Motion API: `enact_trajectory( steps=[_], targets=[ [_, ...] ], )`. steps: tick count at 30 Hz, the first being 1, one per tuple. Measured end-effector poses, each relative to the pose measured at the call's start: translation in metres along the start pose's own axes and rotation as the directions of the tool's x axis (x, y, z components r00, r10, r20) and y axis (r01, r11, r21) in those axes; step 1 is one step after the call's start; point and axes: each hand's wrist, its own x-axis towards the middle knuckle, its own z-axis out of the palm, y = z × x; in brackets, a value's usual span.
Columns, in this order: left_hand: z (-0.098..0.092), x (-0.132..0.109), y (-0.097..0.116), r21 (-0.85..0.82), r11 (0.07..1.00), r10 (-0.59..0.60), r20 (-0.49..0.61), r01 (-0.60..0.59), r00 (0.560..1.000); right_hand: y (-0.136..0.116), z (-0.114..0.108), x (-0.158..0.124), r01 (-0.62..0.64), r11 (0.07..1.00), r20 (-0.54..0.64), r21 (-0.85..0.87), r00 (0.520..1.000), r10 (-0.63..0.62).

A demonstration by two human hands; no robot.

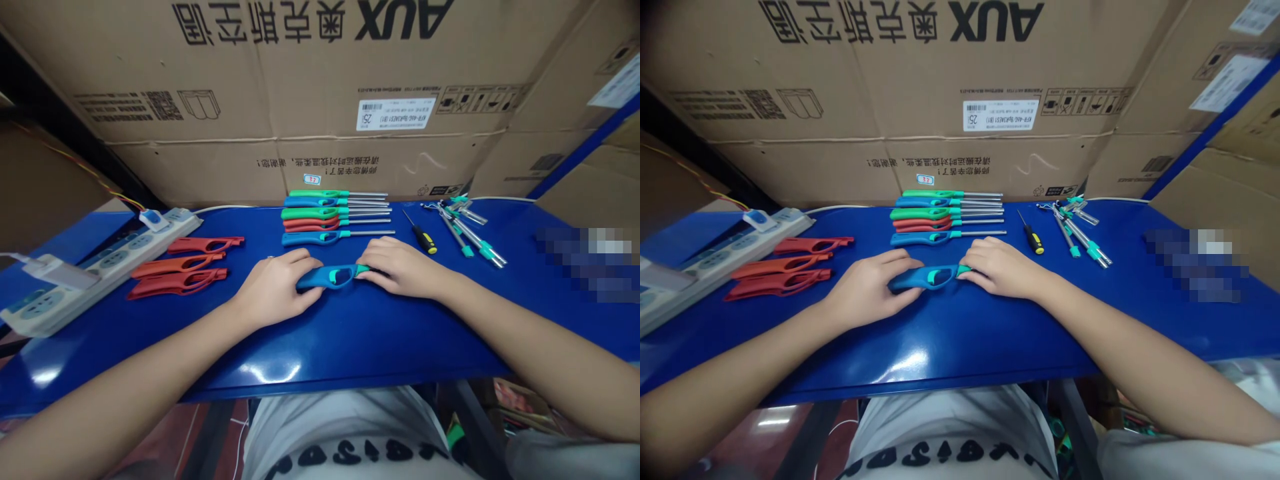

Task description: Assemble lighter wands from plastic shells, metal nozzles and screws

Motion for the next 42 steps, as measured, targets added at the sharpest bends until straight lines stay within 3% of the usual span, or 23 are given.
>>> enact_trajectory(
  steps=[5, 16, 23, 27, 32, 34, 36, 38, 40, 42],
  targets=[
    [0.001, -0.002, 0.002, -0.024, 0.999, 0.034, -0.002, -0.034, 0.999, -0.009, 0.003, -0.001, 0.064, 0.988, -0.037, -0.140, 0.997, -0.070],
    [0.006, -0.012, 0.012, -0.004, 0.996, 0.089, -0.181, -0.091, 0.979, -0.026, 0.003, 0.000, 0.066, 0.967, -0.108, -0.247, 0.990, -0.095],
    [0.001, -0.005, 0.011, -0.020, 1.000, -0.007, -0.030, 0.006, 1.000, -0.018, 0.008, 0.001, 0.017, 0.981, -0.035, -0.192, 0.999, -0.024],
    [0.001, 0.002, 0.004, -0.058, 0.997, -0.047, 0.071, 0.051, 0.996, -0.007, 0.000, 0.002, -0.094, 0.994, 0.095, -0.060, 0.991, 0.099],
    [0.004, 0.002, -0.004, -0.046, 0.997, -0.059, 0.125, 0.065, 0.990, 0.007, -0.020, -0.005, -0.220, 0.972, 0.272, 0.078, 0.943, 0.191],
    [0.005, 0.001, -0.007, -0.047, 0.996, -0.067, 0.135, 0.073, 0.989, 0.013, -0.027, -0.009, -0.251, 0.962, 0.278, 0.106, 0.937, 0.214],
    [0.006, 0.001, -0.008, -0.078, 0.994, -0.062, 0.131, 0.072, 0.989, 0.021, -0.033, -0.014, -0.324, 0.946, 0.209, 0.029, 0.927, 0.311],
    [0.007, 0.001, -0.008, -0.127, 0.990, -0.049, 0.121, 0.065, 0.991, 0.031, -0.035, -0.021, -0.468, 0.867, 0.103, -0.173, 0.866, 0.489],
    [0.008, 0.002, -0.007, -0.172, 0.983, -0.038, 0.112, 0.056, 0.993, 0.042, -0.033, -0.029, -0.606, 0.702, 0.020, -0.373, 0.752, 0.659],
    [0.009, 0.002, -0.005, -0.203, 0.978, -0.028, 0.105, 0.049, 0.994, 0.054, -0.029, -0.038, -0.690, 0.561, 0.036, -0.457, 0.617, 0.786]
  ],
)
